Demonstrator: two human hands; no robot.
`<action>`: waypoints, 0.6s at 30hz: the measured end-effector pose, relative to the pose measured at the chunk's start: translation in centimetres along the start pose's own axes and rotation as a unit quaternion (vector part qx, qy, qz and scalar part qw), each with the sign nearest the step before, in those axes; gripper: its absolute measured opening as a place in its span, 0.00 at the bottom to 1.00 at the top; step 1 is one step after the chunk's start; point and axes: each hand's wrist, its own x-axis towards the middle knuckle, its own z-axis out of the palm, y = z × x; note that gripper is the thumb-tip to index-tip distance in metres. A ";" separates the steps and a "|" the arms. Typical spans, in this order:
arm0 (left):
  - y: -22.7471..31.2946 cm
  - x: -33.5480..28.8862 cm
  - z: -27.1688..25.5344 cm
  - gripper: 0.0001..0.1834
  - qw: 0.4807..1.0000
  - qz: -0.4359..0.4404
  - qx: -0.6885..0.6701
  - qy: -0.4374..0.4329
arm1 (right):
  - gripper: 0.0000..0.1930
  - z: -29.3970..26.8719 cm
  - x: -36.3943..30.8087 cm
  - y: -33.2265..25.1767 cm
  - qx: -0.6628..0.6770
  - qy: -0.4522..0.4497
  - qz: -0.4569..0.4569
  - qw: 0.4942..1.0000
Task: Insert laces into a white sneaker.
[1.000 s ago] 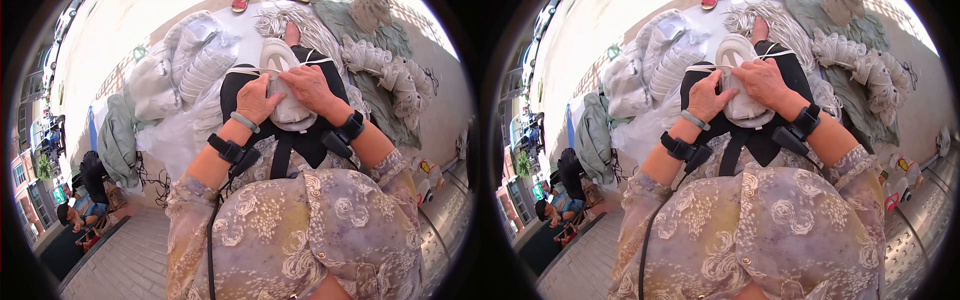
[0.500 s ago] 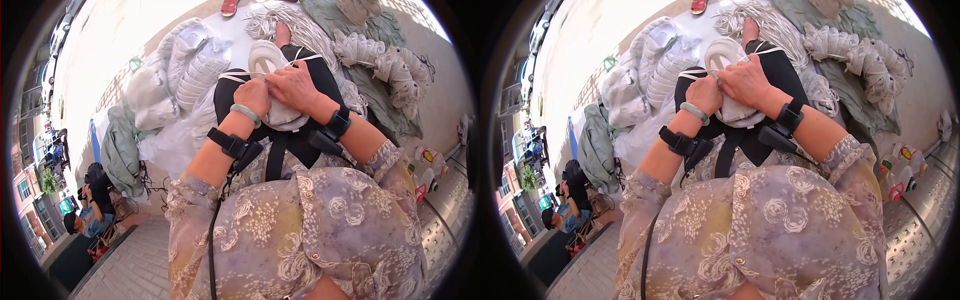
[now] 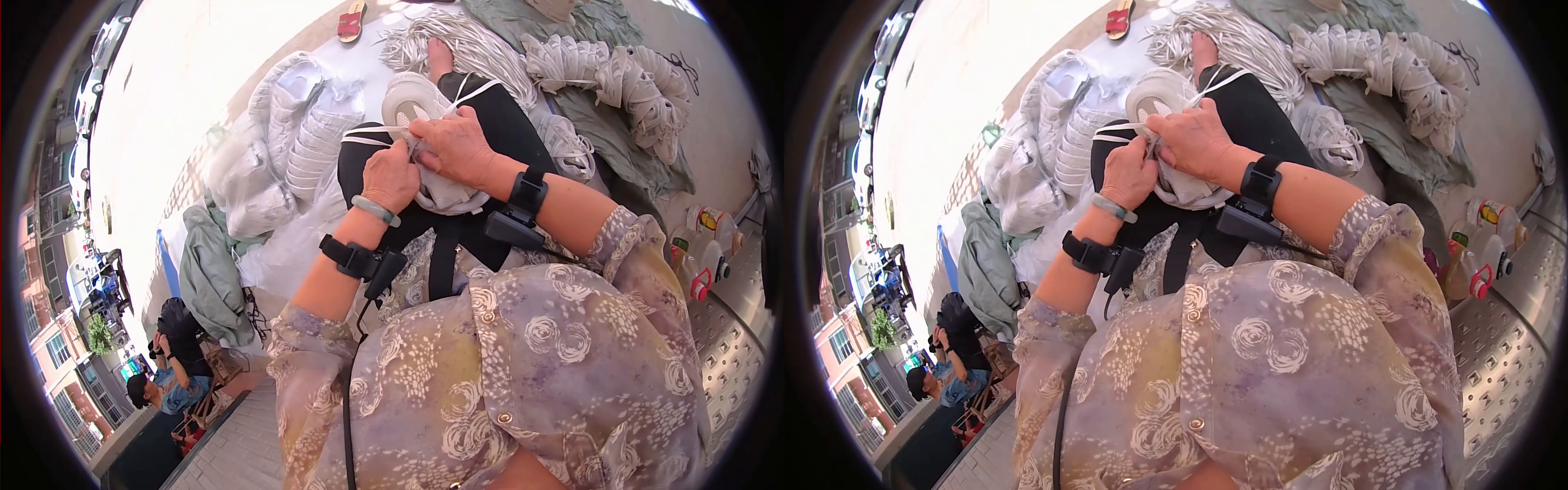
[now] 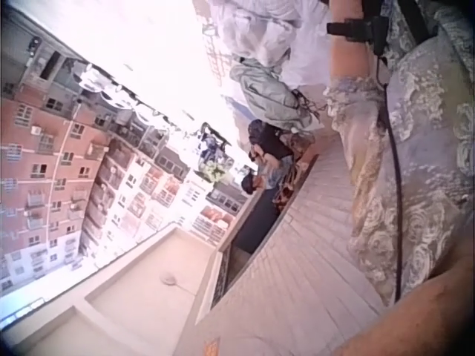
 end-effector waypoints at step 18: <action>-3.5 0.6 -1.4 0.14 0.990 0.029 -0.118 -0.074 | 0.13 0.2 0.2 -0.1 -0.033 -0.010 -0.015 0.999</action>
